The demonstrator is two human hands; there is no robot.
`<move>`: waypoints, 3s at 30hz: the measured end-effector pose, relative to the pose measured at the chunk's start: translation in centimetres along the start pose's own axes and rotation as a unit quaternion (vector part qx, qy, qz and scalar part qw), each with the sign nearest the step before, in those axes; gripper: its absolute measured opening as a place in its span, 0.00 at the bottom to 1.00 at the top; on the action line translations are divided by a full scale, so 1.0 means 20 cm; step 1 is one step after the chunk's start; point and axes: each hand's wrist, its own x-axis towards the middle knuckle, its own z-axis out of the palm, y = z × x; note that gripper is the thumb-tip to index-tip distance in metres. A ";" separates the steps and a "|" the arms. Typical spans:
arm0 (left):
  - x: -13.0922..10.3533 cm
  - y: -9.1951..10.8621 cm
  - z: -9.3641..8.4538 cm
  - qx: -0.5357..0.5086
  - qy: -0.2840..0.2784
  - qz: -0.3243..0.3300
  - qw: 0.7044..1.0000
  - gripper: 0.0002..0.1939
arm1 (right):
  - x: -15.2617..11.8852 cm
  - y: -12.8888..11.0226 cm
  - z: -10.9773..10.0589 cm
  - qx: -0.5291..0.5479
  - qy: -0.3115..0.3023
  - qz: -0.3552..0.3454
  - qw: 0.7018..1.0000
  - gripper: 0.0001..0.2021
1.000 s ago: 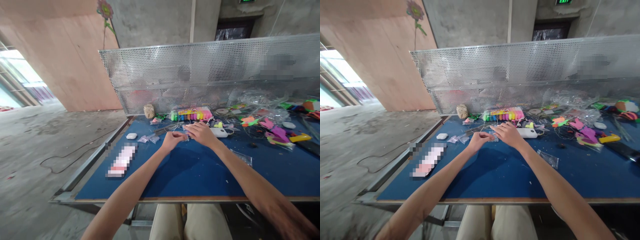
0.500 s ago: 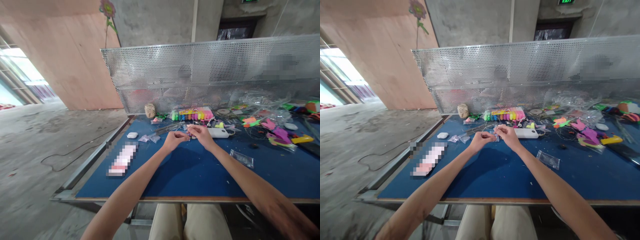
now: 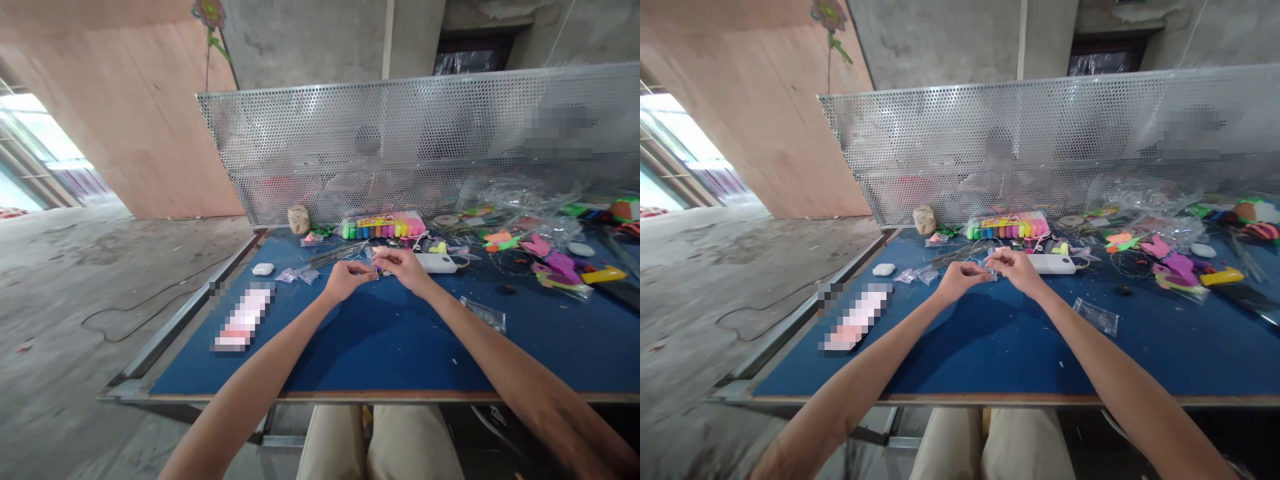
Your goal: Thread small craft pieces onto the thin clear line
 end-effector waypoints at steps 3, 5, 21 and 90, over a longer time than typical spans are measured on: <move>0.00 0.00 0.01 0.003 -0.005 -0.001 1.000 0.16 | 0.00 0.01 -0.01 -0.036 -0.020 -0.018 0.999 0.14; 0.00 -0.01 0.01 0.007 -0.003 0.000 1.000 0.16 | 0.01 0.02 -0.02 -0.049 -0.015 -0.024 0.998 0.14; -0.01 -0.01 0.01 0.024 0.008 -0.004 1.000 0.13 | 0.03 0.08 -0.01 -0.041 0.005 -0.027 0.999 0.11; 0.01 0.13 -0.17 0.468 -0.049 0.281 0.836 0.17 | -0.02 -0.03 0.00 -0.473 0.021 -0.324 0.819 0.11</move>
